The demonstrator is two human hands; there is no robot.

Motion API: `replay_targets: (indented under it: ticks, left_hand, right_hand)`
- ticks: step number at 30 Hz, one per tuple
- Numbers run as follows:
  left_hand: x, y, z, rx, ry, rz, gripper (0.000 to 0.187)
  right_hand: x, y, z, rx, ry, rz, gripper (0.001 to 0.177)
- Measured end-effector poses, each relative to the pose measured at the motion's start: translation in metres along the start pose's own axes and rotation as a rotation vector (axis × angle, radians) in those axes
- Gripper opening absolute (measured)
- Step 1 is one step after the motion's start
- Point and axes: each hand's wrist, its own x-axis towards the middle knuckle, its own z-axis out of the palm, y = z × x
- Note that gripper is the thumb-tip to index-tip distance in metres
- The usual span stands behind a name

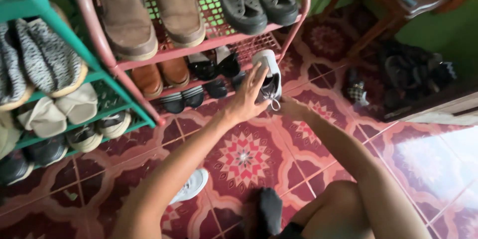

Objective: The person arranges multiple pairs of shoes on a multi-tier shoe rack. They pick up shoes from the floor and lower shelves, pair them, and place them neatly on the rack, ensuring consistent orientation.

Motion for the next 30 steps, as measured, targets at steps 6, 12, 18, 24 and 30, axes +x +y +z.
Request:
replay_targets:
  ticks: [6,12,18,24,30]
  left_hand:
    - [0.017,-0.056,0.049,-0.037,-0.188,-0.002,0.088]
    - [0.044,-0.096,0.076,0.112,-0.248,-0.105,0.08]
    - [0.063,-0.079,0.058,0.16,-0.287,-0.196,0.087]
    - [0.066,-0.091,0.057,0.251,-0.331,-0.242,0.083]
    - [0.05,-0.09,0.023,0.139,-0.387,-0.305,0.069]
  right_hand:
    - [-0.002,-0.027,-0.002,0.803,0.01,-0.035,0.034]
    - [0.095,-0.027,-0.031,0.54,0.33,-0.161,0.052]
    - [0.12,-0.052,-0.003,0.696,0.614,-0.224,0.053]
    - [0.146,-0.041,-0.001,0.7,0.677,-0.364,0.056]
    - [0.039,-0.109,0.052,0.345,0.886,-0.129,0.073]
